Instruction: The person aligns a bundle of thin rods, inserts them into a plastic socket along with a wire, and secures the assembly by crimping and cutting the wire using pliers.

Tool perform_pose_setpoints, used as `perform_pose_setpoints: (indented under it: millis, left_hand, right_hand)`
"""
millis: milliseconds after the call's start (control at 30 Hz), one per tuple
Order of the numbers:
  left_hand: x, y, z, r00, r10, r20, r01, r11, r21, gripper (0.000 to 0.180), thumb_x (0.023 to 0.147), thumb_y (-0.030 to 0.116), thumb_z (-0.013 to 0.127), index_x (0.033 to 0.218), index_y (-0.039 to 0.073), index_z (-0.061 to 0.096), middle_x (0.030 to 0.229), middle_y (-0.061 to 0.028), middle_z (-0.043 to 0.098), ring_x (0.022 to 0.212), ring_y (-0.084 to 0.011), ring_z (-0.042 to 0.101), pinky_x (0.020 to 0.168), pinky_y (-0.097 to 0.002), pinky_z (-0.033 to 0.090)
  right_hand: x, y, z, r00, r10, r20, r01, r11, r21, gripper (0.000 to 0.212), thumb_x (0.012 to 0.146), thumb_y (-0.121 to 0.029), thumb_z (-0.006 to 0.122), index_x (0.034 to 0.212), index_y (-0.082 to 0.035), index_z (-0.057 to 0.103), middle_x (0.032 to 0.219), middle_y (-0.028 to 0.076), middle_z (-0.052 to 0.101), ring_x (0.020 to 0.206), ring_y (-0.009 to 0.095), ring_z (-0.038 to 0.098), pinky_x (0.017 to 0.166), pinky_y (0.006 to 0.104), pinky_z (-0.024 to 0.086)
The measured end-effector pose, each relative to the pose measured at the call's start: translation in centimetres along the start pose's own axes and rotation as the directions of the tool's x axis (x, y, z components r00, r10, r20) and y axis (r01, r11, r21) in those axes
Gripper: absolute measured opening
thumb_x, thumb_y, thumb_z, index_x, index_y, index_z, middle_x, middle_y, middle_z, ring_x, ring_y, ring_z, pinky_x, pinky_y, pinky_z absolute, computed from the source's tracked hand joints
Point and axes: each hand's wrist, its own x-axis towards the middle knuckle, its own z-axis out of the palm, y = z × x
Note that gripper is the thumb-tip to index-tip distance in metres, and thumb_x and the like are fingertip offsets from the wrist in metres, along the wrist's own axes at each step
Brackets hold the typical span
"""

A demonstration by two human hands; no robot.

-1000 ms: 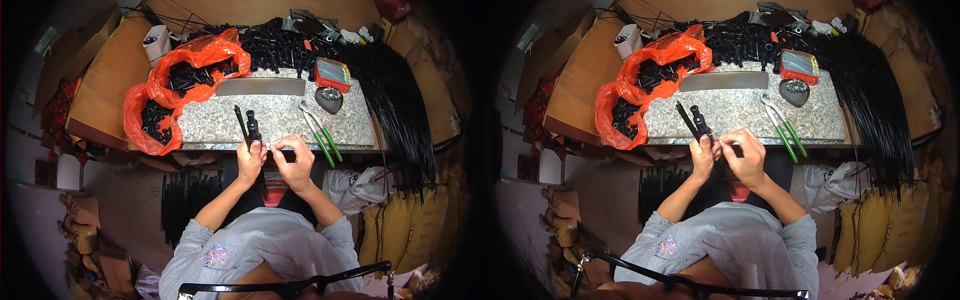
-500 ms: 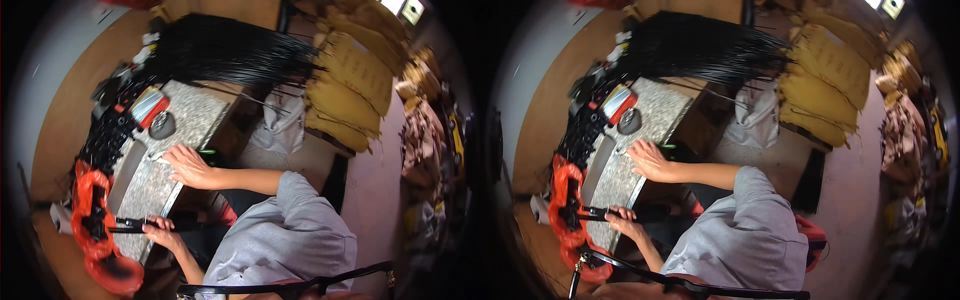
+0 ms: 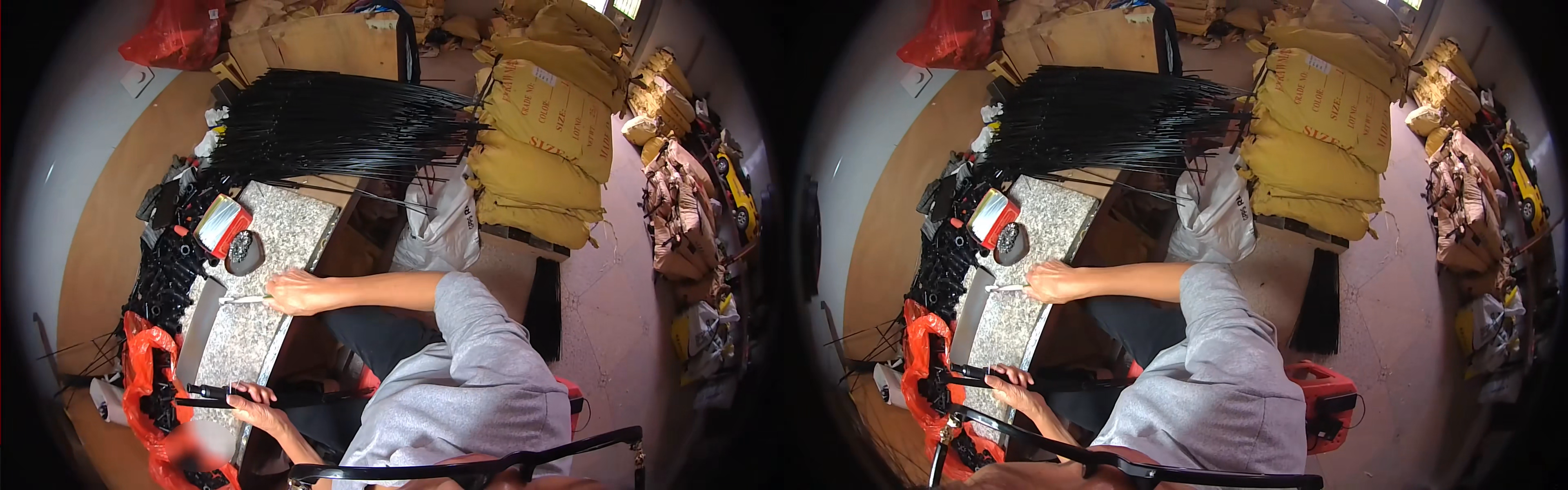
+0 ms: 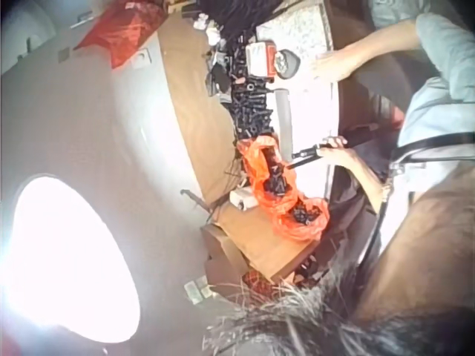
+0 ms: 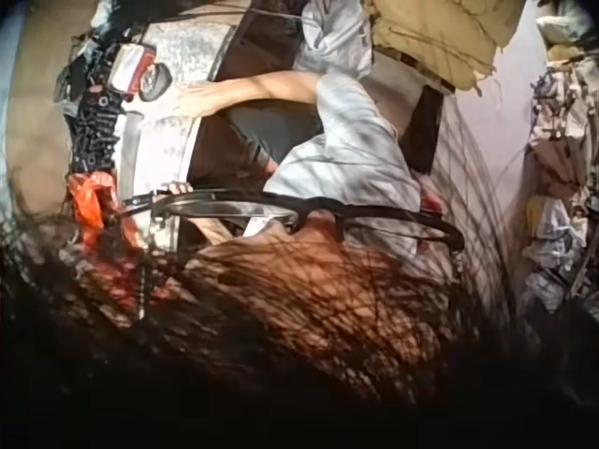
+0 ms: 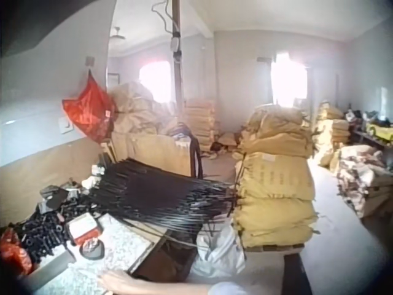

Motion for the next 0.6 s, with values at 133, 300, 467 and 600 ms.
perform_pose_setpoints:
  millis: [133,300,467,600]
  left_hand:
    - [-0.4,0.1,-0.3,1.000,0.018,0.004,-0.018,1.000,-0.024,0.045,0.082,0.054,0.049,0.079,0.010,0.042,0.051,0.0027,0.034,0.036,-0.0058,0.028,0.032,-0.0202,0.027]
    - [-1.0,0.9,-1.5,0.959,-0.238,-0.153,0.192,0.945,-0.265,0.028,0.090,0.030,0.045,0.072,0.010,0.042,0.051,0.0026,0.032,0.038,-0.0073,0.027,0.035,-0.0212,0.021]
    - [-0.5,-0.1,0.8,0.998,-0.036,-0.047,0.039,0.995,0.086,0.051,0.090,0.052,0.036,0.086,0.003,0.049,0.051,0.0041,0.034,0.040,-0.0039,0.030,0.036,-0.0192,0.022]
    - [-1.4,1.5,0.4,1.000,0.021,-0.010,-0.021,1.000,0.017,0.066,0.081,0.062,0.043,0.095,-0.002,0.051,0.051,0.0049,0.034,0.043,-0.0020,0.030,0.038,-0.0172,0.023]
  right_hand:
    - [-1.3,-1.1,-2.7,0.865,-0.222,0.451,-0.320,0.448,0.835,0.028,0.081,-0.028,0.060,0.073,-0.002,0.054,0.067,0.007,0.058,0.063,0.014,0.058,0.054,0.0299,0.045]
    - [-4.8,-3.2,-3.5,0.618,-0.306,0.724,-0.571,0.459,0.681,0.027,0.088,-0.028,0.052,0.087,-0.001,0.051,0.069,0.001,0.055,0.062,0.009,0.053,0.058,0.0247,0.045]
    - [-5.0,-4.8,-7.7,0.726,-0.341,0.598,-0.144,0.774,0.616,0.018,0.083,-0.012,0.053,0.098,-0.003,0.051,0.086,0.017,0.056,0.086,0.036,0.053,0.074,0.0417,0.041]
    - [-3.7,-7.0,-8.0,0.802,-0.337,0.493,-0.004,0.823,0.569,0.026,0.077,-0.002,0.058,0.102,-0.001,0.050,0.087,0.017,0.053,0.083,0.036,0.052,0.072,0.0410,0.041]
